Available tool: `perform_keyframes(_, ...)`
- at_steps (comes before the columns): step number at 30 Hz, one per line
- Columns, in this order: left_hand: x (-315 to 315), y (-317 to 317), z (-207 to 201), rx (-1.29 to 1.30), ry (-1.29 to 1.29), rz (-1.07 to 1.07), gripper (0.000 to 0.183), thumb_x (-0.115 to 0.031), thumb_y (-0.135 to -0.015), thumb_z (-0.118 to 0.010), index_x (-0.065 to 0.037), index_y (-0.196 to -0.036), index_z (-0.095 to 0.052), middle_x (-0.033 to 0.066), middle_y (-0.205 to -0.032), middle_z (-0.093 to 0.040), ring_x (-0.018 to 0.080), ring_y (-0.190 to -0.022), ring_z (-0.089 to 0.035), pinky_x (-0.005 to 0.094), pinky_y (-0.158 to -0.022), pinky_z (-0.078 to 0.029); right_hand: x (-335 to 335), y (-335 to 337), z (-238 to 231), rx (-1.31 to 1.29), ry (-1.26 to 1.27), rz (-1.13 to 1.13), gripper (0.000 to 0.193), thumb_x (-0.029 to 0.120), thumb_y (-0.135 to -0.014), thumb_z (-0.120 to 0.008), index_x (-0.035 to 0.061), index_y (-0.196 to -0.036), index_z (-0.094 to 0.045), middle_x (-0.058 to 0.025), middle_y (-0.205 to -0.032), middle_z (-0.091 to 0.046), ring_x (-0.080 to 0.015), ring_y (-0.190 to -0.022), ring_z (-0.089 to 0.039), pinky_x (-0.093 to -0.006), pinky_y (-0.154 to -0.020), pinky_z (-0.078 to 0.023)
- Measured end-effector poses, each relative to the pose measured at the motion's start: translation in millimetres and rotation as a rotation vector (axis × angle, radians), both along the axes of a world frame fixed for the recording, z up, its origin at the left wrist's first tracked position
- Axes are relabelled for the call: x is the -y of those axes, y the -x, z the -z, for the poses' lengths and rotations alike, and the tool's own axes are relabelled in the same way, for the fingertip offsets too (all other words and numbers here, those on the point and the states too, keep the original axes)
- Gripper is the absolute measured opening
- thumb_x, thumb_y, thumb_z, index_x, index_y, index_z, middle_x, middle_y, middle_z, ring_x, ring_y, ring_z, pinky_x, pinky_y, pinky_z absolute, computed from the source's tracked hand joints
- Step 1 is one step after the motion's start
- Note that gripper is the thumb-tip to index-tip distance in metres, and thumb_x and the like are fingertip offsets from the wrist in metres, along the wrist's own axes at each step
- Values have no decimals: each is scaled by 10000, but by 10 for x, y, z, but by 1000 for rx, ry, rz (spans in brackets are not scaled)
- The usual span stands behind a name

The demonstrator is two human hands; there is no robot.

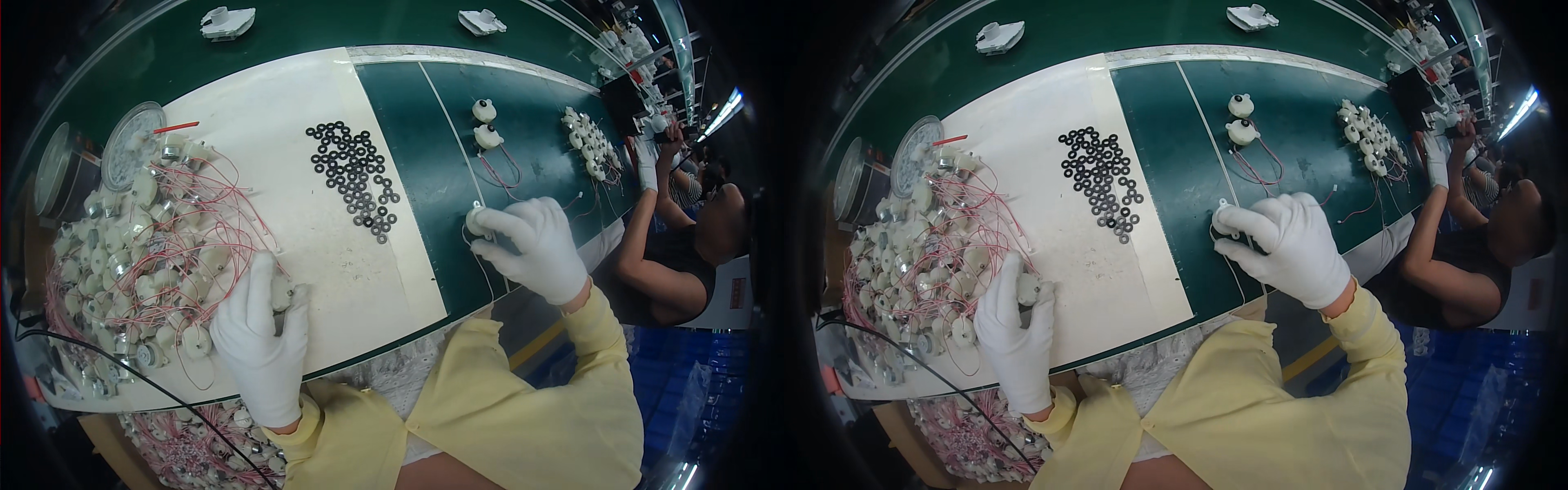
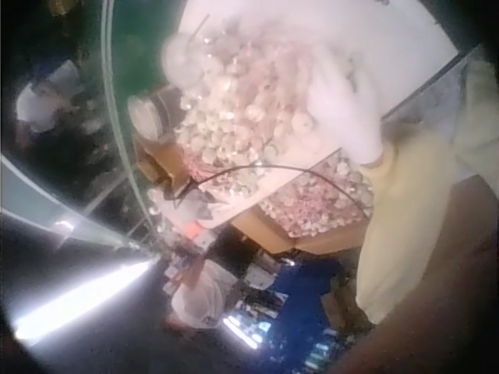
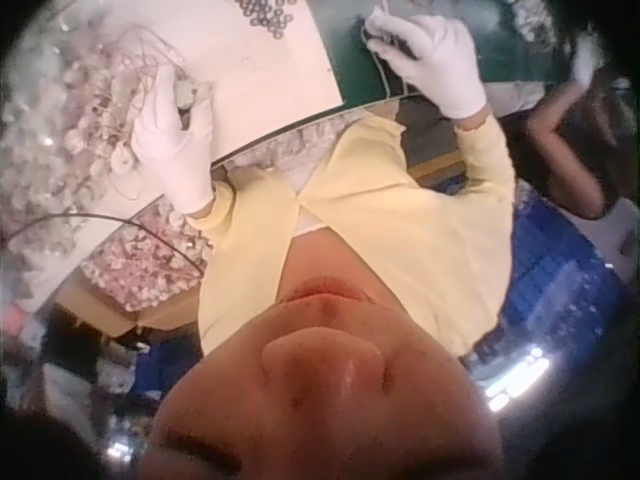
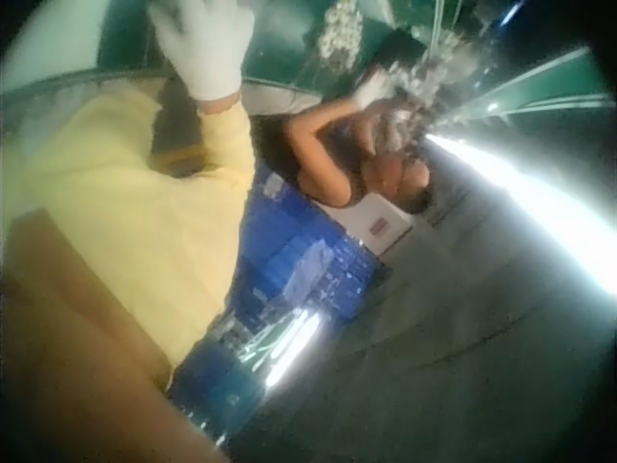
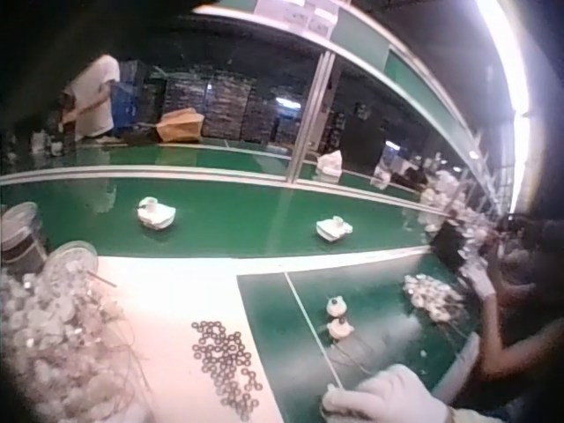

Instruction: The person assembles small white electronic components by hand at a workstation. They pick up a component, insert a metal washer into its center, and place the finished unit on the table. The process is repeated continuously with components and washers supplied from nearby piles.

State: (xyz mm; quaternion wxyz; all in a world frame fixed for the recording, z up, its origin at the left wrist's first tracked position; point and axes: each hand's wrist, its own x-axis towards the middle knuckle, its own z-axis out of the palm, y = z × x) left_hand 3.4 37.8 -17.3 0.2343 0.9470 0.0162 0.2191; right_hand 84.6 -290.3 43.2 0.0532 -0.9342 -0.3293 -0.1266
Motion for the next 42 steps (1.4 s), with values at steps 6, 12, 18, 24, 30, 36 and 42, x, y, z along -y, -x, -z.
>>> perform_keyframes(6, 8, -26, 12, 64, -29, 30, 593, -154, -799, -864, -48, -1342, -649, 122, -1135, -709, 312, -905, -634, 426, -804, -479, -19, -177, 217, 191, 0, -11, 325, 208, -821, -834, 229, -1113, -693, 44, -844, -628, -193, -757, -601, -359, -724, -409)
perform_keyframes(12, -14, -42, 25, 108, -21, 37, 573, -161, -800, -854, -47, -1324, -651, 97, -1034, -698, 309, -837, -619, 429, -758, -477, -34, -593, 80, 296, 38, 76, 271, 158, -871, -777, 176, -1135, -720, -25, -944, -707, -249, -809, -669, -391, -695, -471)
perform_keyframes(18, -20, -118, -86, 79, 53, 99, 519, -152, -806, -818, -50, -1284, -645, 61, -867, -636, 300, -736, -598, 429, -637, -466, 256, -1144, 212, 193, -273, 190, 570, 280, -992, -695, 23, -1477, -537, -244, -1313, -647, -371, -1131, -685, -396, -965, -537)
perform_keyframes(24, -29, -28, -99, -15, 15, 36, 588, -248, -786, -868, -76, -1311, -668, 51, -1014, -703, 289, -838, -631, 417, -763, -486, 135, -1268, 418, -183, -217, 110, 564, 258, -1054, -625, 8, -1533, -466, -217, -1381, -593, -205, -872, -705, -335, -874, -556)
perform_keyframes(30, -32, 22, -83, 65, 112, 76, 605, -289, -801, -868, -95, -1338, -667, 26, -1030, -725, 249, -838, -642, 387, -774, -476, 95, -1218, 342, -310, -338, 103, 536, 234, -1078, -550, 8, -1552, -445, -220, -1510, -506, -242, -1008, -689, -364, -926, -545)
perform_keyframes(36, -55, 146, -101, 165, 419, 143, 736, -225, -880, -829, -28, -1511, -506, 111, -1126, -744, 207, -932, -695, 342, -859, -522, 3, -590, -30, -138, -490, 146, 576, 200, -1044, -533, -7, -1571, -430, -247, -1551, -495, -361, -1344, -575, -428, -1148, -423)
perform_keyframes(42, 189, 214, -211, 231, 1050, 518, 744, -112, -1012, -675, 31, -1628, -283, 244, -1308, -671, 239, -1166, -683, 324, -976, -549, -829, 344, -56, -129, -466, -424, 554, 220, -689, -808, 124, -1209, -645, -201, -1210, -618, -330, -947, -600, -423, -786, -438)
